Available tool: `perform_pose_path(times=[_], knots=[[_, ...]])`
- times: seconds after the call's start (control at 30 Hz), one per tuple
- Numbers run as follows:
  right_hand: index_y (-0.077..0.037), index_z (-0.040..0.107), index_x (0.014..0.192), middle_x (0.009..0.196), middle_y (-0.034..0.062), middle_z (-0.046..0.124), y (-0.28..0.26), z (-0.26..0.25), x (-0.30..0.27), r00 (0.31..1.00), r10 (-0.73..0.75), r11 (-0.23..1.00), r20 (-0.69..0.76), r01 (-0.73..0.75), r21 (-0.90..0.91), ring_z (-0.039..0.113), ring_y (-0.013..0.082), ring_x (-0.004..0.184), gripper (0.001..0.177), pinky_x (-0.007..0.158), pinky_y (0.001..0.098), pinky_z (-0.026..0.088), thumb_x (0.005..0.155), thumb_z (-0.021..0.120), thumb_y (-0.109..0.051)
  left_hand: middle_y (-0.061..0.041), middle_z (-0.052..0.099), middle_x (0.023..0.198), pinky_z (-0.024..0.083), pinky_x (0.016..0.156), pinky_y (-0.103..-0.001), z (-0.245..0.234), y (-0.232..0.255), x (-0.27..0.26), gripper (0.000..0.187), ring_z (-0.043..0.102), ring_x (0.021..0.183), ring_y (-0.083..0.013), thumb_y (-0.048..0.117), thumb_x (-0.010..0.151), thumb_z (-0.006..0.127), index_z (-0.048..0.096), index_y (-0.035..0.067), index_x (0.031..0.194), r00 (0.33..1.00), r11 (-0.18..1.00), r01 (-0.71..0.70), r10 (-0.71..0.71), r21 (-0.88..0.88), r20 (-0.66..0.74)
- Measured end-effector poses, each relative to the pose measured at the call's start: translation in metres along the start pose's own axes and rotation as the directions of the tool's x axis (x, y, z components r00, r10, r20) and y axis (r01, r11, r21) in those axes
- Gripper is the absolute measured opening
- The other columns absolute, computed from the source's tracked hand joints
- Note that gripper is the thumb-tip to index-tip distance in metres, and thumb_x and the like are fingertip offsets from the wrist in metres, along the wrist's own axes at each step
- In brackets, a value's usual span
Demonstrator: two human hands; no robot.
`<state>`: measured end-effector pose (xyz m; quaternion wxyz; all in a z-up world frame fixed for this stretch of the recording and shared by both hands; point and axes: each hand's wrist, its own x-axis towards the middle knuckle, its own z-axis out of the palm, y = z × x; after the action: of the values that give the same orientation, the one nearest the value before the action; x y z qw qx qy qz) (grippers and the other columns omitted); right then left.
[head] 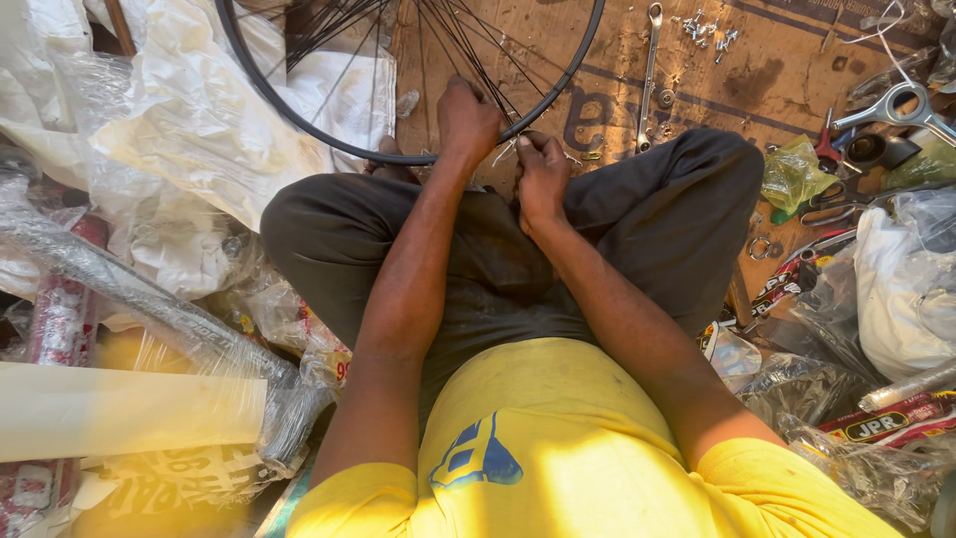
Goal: The person is sitting on the floor repairing a bicycle wheel. They remove a rim tape, inspect the rim, and then proceed to tighten the spokes using a spoke wrench. The person works methodically around the wheel, adjusting the tension of the spokes.
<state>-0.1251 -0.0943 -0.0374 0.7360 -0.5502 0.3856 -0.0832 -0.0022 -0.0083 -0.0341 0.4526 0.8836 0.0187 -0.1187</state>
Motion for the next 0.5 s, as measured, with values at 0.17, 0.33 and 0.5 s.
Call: perform_pose_path(times=[0.17, 0.33, 0.5], knots=[[-0.003, 0.068, 0.11, 0.084, 0.0029, 0.065, -0.035, -0.004, 0.005, 0.84, -0.506, 0.791, 0.196, 0.542, -0.282, 0.053, 0.0085, 0.071, 0.009, 0.062, 0.0252, 0.043, 0.103, 0.07, -0.009, -0.03, 0.068, 0.102, 0.056, 0.085, -0.05, -0.044, -0.022, -0.002, 0.027, 0.068, 0.097, -0.0458, 0.009, 0.081, 0.068, 0.06, -0.007, 0.101, 0.999, 0.947, -0.005, -0.009, 0.321, 0.044], [-0.005, 0.068, 0.108, 0.083, 0.0065, 0.07, -0.078, 0.042, 0.058, 0.743, -0.506, 0.516, 0.438, 0.668, -0.536, 0.063, 0.0159, 0.066, 0.014, 0.062, 0.0339, 0.049, 0.097, 0.073, -0.013, -0.029, 0.063, 0.111, 0.056, 0.076, -0.049, -0.065, 0.016, -0.008, 0.042, 0.069, 0.093, -0.0448, 0.012, 0.08, 0.071, 0.055, -0.008, 0.114, 0.979, 0.931, 0.028, 0.048, 0.365, -0.197], [-0.008, 0.071, 0.109, 0.081, 0.0151, 0.073, -0.065, 0.11, 0.128, 0.683, -0.533, 0.256, 0.5, 0.693, -0.674, 0.07, 0.0372, 0.078, 0.028, 0.069, 0.051, 0.054, 0.087, 0.077, -0.024, -0.025, 0.065, 0.108, 0.054, 0.072, -0.049, -0.06, 0.03, 0.006, 0.03, 0.068, 0.094, -0.0421, 0.01, 0.081, 0.071, 0.059, -0.001, 0.106, 0.882, 0.95, -0.109, 0.228, 0.292, -0.413]])
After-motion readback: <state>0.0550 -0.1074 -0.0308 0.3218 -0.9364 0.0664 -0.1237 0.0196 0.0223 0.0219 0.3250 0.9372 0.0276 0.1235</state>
